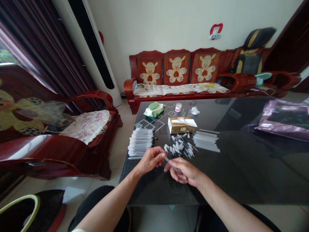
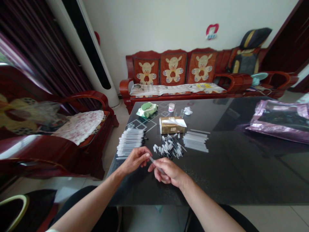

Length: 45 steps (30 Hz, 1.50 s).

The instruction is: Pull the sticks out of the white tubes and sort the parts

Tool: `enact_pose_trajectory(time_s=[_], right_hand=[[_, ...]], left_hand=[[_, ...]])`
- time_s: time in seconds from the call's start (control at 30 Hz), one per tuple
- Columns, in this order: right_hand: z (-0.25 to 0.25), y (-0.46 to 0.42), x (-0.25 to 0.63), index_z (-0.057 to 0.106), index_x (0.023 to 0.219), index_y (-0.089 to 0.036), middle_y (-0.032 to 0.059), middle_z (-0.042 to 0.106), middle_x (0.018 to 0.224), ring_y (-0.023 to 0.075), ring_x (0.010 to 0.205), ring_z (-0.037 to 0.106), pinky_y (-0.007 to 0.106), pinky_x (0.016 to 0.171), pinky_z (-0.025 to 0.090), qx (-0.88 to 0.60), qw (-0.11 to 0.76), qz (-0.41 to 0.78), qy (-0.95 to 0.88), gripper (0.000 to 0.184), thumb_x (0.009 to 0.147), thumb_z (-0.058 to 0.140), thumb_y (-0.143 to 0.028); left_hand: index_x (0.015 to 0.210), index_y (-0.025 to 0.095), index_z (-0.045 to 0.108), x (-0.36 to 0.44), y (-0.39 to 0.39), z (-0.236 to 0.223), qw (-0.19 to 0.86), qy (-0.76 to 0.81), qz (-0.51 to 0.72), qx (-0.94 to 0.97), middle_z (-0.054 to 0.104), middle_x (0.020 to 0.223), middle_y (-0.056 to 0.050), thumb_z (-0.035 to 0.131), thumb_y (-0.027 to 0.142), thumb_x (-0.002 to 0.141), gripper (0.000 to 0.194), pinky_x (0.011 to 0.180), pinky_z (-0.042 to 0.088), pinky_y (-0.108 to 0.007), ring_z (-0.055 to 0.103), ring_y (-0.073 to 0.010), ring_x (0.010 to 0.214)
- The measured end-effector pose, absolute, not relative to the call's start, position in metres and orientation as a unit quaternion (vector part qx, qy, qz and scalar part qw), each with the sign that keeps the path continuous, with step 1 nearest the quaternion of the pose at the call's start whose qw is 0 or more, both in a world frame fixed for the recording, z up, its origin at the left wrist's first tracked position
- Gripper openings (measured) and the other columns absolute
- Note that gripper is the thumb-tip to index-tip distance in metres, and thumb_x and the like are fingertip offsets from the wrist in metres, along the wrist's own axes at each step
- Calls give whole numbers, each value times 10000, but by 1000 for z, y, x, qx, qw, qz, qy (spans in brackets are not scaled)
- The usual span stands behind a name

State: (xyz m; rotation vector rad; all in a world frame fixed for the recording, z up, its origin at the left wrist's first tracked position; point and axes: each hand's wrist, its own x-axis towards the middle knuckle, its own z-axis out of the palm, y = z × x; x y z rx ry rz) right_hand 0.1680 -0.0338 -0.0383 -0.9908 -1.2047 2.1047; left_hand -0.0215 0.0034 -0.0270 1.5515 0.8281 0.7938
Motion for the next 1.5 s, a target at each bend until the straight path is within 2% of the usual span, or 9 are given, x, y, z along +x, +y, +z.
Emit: enact_pose_trajectory(time_s=[0.13,0.27,0.4,0.5,0.7,0.9,1.13,1.3,1.5], right_hand=[[-34,-32,170,588,778,-127,-98,375,385,14,279,171,145,277,115,-365,265,780,-434,387,820,518,-505],[-33,-31,171,572,764,-137,-103,346,400,23,295,158,162,285,108,-379,258,755,-470,375,847,480,-490],[-30,-31,170,566,737,-140,-91,341,408,36,327,207,179,344,155,-427,274,647,-569,392,885,414,-469],[-25,-31,170,557,682,-152,-52,400,464,65,429,352,195,449,269,-468,287,488,-678,392,905,393,-430],[-27,-37,185,581,743,-210,16,593,617,142,592,553,249,597,320,-566,202,164,-782,345,928,353,-391],[-26,-29,199,597,858,-237,7,650,692,144,632,600,234,620,358,-591,207,171,-761,362,946,280,-388],[-24,1,260,668,833,-215,38,690,755,171,721,626,241,638,379,-685,209,77,-694,220,849,471,-312],[-35,11,308,704,795,-231,53,707,805,188,757,633,253,621,375,-756,110,5,-645,134,758,577,-244],[-48,9,311,694,723,-211,69,659,818,186,775,605,259,621,373,-740,18,-44,-671,143,760,557,-196]], left_hand=[[749,161,591,-27,5,-18,410,397,322,755,503,588,15,473,441,869,326,524,325,-216,461,-107,526],[622,174,504,-28,7,-11,308,373,308,819,462,617,11,401,375,907,364,605,300,-242,425,-123,600],[594,177,435,-23,6,-15,315,391,309,807,411,603,23,376,387,910,384,588,268,-249,391,-119,587],[579,175,411,-22,7,-19,338,417,312,784,386,582,32,390,409,898,396,562,246,-253,364,-111,564],[563,189,368,-45,25,-22,396,516,414,637,334,521,36,354,452,890,420,501,241,-239,310,-107,507],[626,176,490,-44,22,-31,466,479,407,623,410,529,26,411,529,853,427,463,273,-206,360,-97,484],[636,169,548,-41,20,-44,461,482,381,640,463,481,21,429,518,854,429,458,307,-195,424,-97,448],[636,166,570,-41,20,-48,466,475,382,641,488,461,17,457,503,845,412,443,305,-191,427,-94,419],[640,162,567,-40,19,-48,472,472,380,640,509,464,15,471,510,838,412,428,319,-190,448,-92,407]])
